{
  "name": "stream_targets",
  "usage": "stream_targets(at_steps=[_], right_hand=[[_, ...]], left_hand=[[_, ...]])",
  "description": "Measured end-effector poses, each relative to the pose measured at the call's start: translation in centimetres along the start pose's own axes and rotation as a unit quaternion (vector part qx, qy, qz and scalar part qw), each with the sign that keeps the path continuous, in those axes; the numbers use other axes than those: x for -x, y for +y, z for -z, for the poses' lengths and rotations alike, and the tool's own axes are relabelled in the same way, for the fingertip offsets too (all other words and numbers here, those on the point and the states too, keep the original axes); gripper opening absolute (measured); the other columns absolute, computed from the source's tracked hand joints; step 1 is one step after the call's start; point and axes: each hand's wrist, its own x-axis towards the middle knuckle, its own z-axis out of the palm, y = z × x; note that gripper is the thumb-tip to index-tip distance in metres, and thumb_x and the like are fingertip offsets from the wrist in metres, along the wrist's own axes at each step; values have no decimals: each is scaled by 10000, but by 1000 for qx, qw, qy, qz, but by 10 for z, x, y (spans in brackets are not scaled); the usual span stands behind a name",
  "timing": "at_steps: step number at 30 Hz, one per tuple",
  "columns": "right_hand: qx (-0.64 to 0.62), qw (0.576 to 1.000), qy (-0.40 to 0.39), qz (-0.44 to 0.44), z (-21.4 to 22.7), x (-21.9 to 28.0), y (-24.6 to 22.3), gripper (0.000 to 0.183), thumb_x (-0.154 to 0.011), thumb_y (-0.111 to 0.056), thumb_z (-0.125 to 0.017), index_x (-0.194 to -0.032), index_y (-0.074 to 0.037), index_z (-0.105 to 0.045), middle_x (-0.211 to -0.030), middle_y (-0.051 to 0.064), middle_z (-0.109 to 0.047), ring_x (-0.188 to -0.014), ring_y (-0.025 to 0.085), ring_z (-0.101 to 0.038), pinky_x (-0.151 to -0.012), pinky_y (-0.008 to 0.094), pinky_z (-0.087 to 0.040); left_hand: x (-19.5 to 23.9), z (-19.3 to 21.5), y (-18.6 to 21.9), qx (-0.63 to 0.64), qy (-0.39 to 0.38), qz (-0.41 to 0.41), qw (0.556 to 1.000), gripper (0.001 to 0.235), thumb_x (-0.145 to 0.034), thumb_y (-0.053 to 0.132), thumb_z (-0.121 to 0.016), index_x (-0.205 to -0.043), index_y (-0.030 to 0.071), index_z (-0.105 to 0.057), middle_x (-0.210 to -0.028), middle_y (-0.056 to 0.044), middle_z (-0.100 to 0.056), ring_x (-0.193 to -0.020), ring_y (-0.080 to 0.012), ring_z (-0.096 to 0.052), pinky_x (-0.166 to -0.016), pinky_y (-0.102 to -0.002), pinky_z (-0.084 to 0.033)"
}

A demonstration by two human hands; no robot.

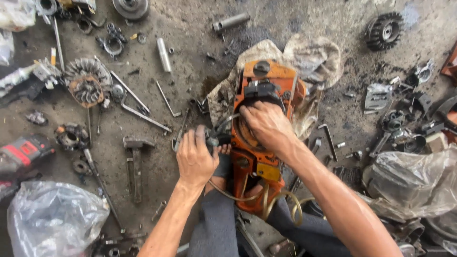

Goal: Disassembling and cleaning the internal components of a chainsaw casing using an air compressor nozzle and various hand tools on a workshop floor.

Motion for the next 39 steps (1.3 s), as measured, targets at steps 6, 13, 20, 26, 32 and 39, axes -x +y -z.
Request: stream_targets(at_steps=[6, 13, 20, 26, 32, 39], right_hand=[[13, 997, 73, 23, -8, 5, 9, 236, -966, -247, -519, -990, -115, -713, -651, 39, -679, -753, 244, -679, -674, 376, -561], [67, 996, 36, 45, -21, -5, 9, 257, -945, -106, -497, -1025, -100, -741, -659, 33, -701, -734, 220, -688, -630, 361, -565], [9, 995, 87, 37, -17, -1, 20, 149, -932, -255, -564, -879, -158, -663, -659, 38, -626, -771, 266, -672, -604, 413, -566], [-14, 996, 80, 31, -16, 3, 19, 156, -922, -258, -546, -927, -180, -681, -728, 34, -650, -893, 245, -670, -705, 380, -572], [-27, 995, 91, 30, -12, 4, 15, 188, -930, -216, -523, -916, -139, -693, -741, 64, -650, -911, 266, -650, -766, 352, -549], [-51, 996, 63, 28, 6, 2, 5, 191, -953, -169, -536, -976, -58, -690, -755, 100, -647, -898, 306, -633, -772, 372, -543]], left_hand=[[18, -16, 19, -53, 15, 70, 996, 710, -674, 187, -821, -1288, -49, -556, -930, -159, -546, -819, -364, -614, -706, -470, -544], [29, -4, 66, 9, 29, 219, 975, 564, -841, 174, -712, -1305, -58, -491, -967, -220, -614, -834, -433, -673, -670, -538, -559], [21, 40, 97, 54, -90, 248, 963, 611, -999, 264, -528, -1497, -33, -338, -1182, -309, -580, -1079, -515, -591, -808, -701, -476], [85, 39, -12, -123, -152, 185, 963, 632, -926, 265, -639, -1495, 52, -464, -1106, -197, -614, -1031, -387, -617, -834, -637, -517], [67, 34, -87, -185, -197, -8, 963, 757, -828, 372, -730, -1487, 83, -495, -1155, -190, -591, -1133, -366, -598, -943, -584, -498], [-137, 44, -19, -108, -43, -613, 782, 308, -893, 142, -481, -1023, -13, -712, -929, -256, -713, -876, -375, -697, -869, -512, -493]])
